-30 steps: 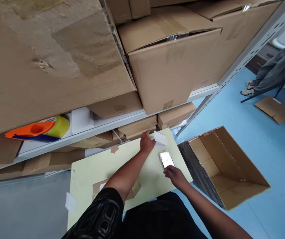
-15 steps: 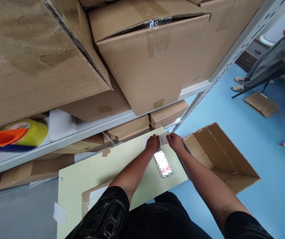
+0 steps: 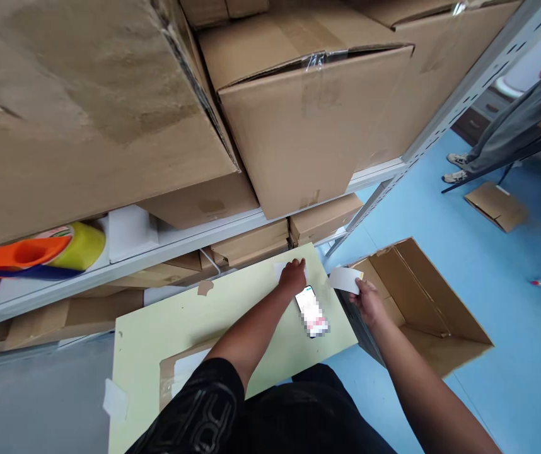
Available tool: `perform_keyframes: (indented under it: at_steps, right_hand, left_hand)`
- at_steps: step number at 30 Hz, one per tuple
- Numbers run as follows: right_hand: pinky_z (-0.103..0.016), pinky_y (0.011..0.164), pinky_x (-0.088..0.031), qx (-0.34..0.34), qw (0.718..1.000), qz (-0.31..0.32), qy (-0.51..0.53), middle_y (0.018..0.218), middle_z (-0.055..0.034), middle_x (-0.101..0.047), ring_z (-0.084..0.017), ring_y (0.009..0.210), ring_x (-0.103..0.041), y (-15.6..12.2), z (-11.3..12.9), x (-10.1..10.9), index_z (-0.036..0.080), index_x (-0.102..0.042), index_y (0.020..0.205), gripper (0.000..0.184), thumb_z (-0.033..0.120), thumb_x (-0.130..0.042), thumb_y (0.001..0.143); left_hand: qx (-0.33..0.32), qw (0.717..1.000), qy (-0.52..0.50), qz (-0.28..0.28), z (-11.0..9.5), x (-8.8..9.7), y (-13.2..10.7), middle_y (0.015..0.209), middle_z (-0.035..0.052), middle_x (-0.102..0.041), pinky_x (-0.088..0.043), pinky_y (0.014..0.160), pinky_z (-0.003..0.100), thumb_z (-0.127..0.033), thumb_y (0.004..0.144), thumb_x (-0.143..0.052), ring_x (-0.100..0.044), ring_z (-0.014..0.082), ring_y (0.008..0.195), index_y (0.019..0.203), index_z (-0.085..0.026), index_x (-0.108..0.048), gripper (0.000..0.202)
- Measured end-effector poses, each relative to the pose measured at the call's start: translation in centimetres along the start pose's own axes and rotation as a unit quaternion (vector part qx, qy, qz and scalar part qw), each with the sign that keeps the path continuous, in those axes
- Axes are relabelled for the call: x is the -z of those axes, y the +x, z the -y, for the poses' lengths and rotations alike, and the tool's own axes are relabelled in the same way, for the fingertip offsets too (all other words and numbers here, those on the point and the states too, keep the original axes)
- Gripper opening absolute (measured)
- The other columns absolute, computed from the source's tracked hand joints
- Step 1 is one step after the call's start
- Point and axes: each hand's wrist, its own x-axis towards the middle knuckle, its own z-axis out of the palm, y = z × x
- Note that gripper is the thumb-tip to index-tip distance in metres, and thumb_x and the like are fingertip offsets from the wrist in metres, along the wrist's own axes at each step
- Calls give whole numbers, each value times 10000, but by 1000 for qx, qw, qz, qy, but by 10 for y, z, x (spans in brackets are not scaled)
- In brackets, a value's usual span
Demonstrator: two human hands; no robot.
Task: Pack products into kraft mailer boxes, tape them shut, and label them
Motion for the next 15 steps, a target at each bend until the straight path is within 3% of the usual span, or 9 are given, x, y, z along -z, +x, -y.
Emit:
perform_keyframes:
  at_steps: [3, 6, 8, 10, 12, 15]
  right_hand:
    - [-221, 501, -536, 12, 995, 91, 26, 700, 14, -646, -118, 559, -575, -41, 14, -9, 210, -626, 854, 304, 438, -815, 786]
    - [-224, 505, -524, 12, 986, 157, 54, 769, -3, -677, -120, 596, -581, -81, 26, -31, 198, -658, 888, 334, 452, -841, 773]
    - [-219, 487, -501, 9, 980, 190, 63, 746, -1, -670, -115, 581, -572, -105, 30, -49, 193, -649, 856, 337, 441, -858, 761]
    - [-224, 469, -489, 12, 975, 216, 56, 691, 9, -648, -113, 545, -558, -128, 30, -71, 192, -632, 809, 345, 437, -868, 751]
    - [-233, 448, -482, 21, 972, 230, 48, 652, 19, -625, -115, 513, -545, -153, 25, -96, 194, -619, 776, 362, 449, -873, 737]
    - [-232, 423, -451, 37, 968, 243, 44, 633, 31, -603, -112, 489, -521, -192, 13, -133, 200, -608, 743, 373, 454, -880, 720]
  left_hand:
    - [0, 996, -85, 16, 0, 20, -21, 1249, 162, -683, -479, 975, 391, -348, 981, -481, -635, 294, 1142, 1252, -166, -684, 385]
    - [-12, 969, -247, 25, 0, 45, -65, 1025, 121, -744, -530, 811, 335, -559, 1021, -356, -696, 214, 890, 1084, -170, -711, 530]
    - [-29, 894, -446, 24, 2, 66, -105, 892, 99, -726, -520, 727, 315, -669, 956, -452, -667, 183, 761, 1001, -152, -698, 574]
    - [-47, 825, -563, 2, 6, 88, -148, 760, 39, -675, -478, 658, 276, -632, 844, -672, -608, 142, 659, 899, -159, -681, 475]
    - [-49, 797, -600, -45, 11, 111, -191, 658, -10, -612, -416, 584, 244, -536, 778, -778, -540, 109, 575, 823, -170, -657, 388]
    - [-54, 756, -644, -106, 25, 139, -251, 597, -23, -556, -374, 535, 241, -559, 807, -724, -496, 103, 528, 739, -178, -615, 402]
